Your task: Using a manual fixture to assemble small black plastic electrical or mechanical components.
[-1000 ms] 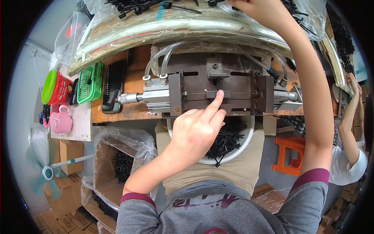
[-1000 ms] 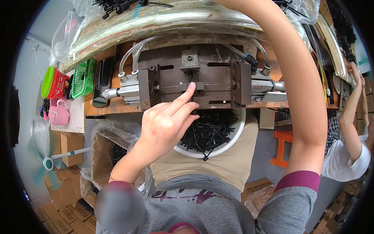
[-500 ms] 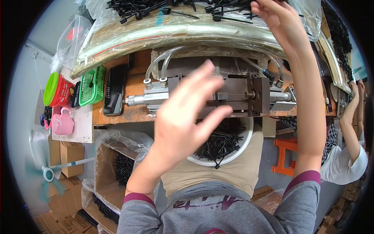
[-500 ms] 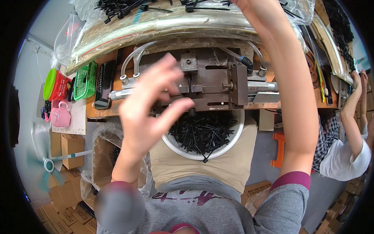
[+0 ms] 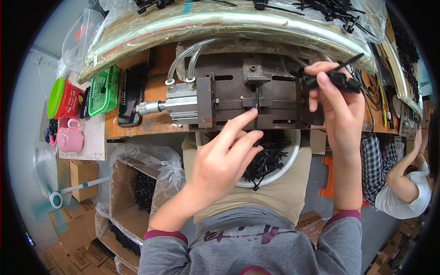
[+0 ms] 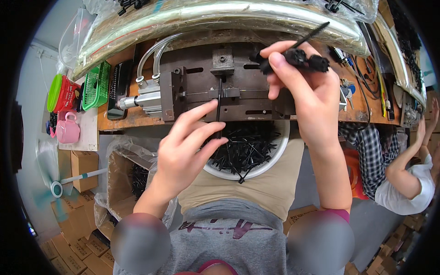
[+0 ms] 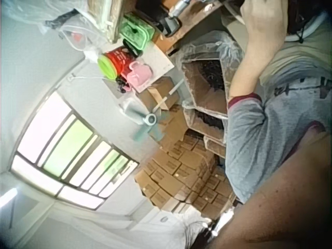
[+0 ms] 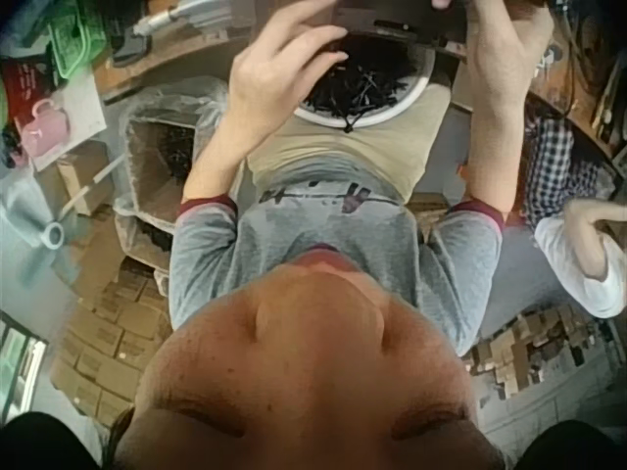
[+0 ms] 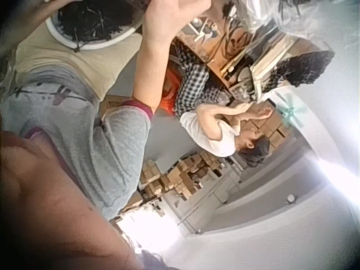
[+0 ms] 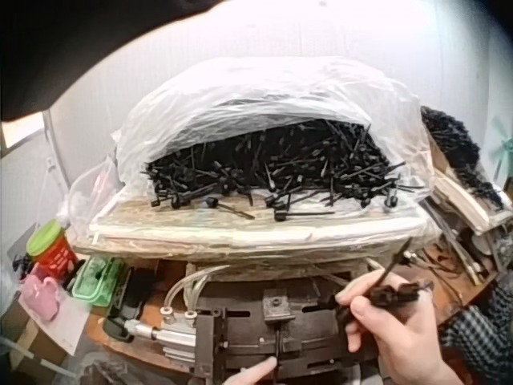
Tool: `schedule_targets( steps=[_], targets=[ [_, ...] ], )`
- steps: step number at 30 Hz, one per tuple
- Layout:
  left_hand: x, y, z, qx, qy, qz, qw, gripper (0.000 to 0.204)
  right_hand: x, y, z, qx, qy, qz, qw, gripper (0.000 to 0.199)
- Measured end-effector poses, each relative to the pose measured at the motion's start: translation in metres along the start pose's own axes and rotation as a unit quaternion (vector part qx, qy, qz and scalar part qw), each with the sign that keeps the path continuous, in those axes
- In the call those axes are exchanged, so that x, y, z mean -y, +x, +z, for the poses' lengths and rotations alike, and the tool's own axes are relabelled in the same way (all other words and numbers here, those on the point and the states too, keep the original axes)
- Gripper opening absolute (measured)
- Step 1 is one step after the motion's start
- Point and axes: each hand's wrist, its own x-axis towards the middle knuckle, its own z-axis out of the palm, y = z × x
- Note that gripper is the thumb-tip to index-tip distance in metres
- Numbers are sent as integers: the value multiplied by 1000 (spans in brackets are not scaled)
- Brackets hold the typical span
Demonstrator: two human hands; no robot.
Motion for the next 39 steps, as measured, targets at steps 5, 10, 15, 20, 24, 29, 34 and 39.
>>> schedule_targets(
  steps=[5, 10, 15, 20, 24, 29, 34, 39],
  targets=[
    [8, 1, 24, 12, 185, 80, 979, 28, 4, -16, 8, -55, 13, -3, 998, 18],
    [11, 12, 20, 29, 231, 93, 968, 32, 8, -30, 5, -11, -6, 69, 998, 15],
    [10, 13, 16, 33, 196, 81, 977, 34, 6, -38, 2, 0, -6, 124, 992, 15],
    [-5, 14, 9, -11, 0, 121, 993, 46, 0, -44, 15, 17, 23, 177, 984, 22],
    [-21, 18, -2, 56, -101, 55, 992, 48, -2, -42, 18, 58, 9, 190, 980, 26],
    [-11, 10, -5, 47, -140, 13, 989, 36, -2, -45, 18, 72, 35, 210, 974, 13],
    [4, 4, 8, -2, 30, 41, 999, 31, -1, -48, 6, 40, -9, 152, 988, 7],
    [10, 8, 19, 21, 157, 85, 984, 29, 3, -52, 6, 44, 62, 108, 991, 10]
  ],
)
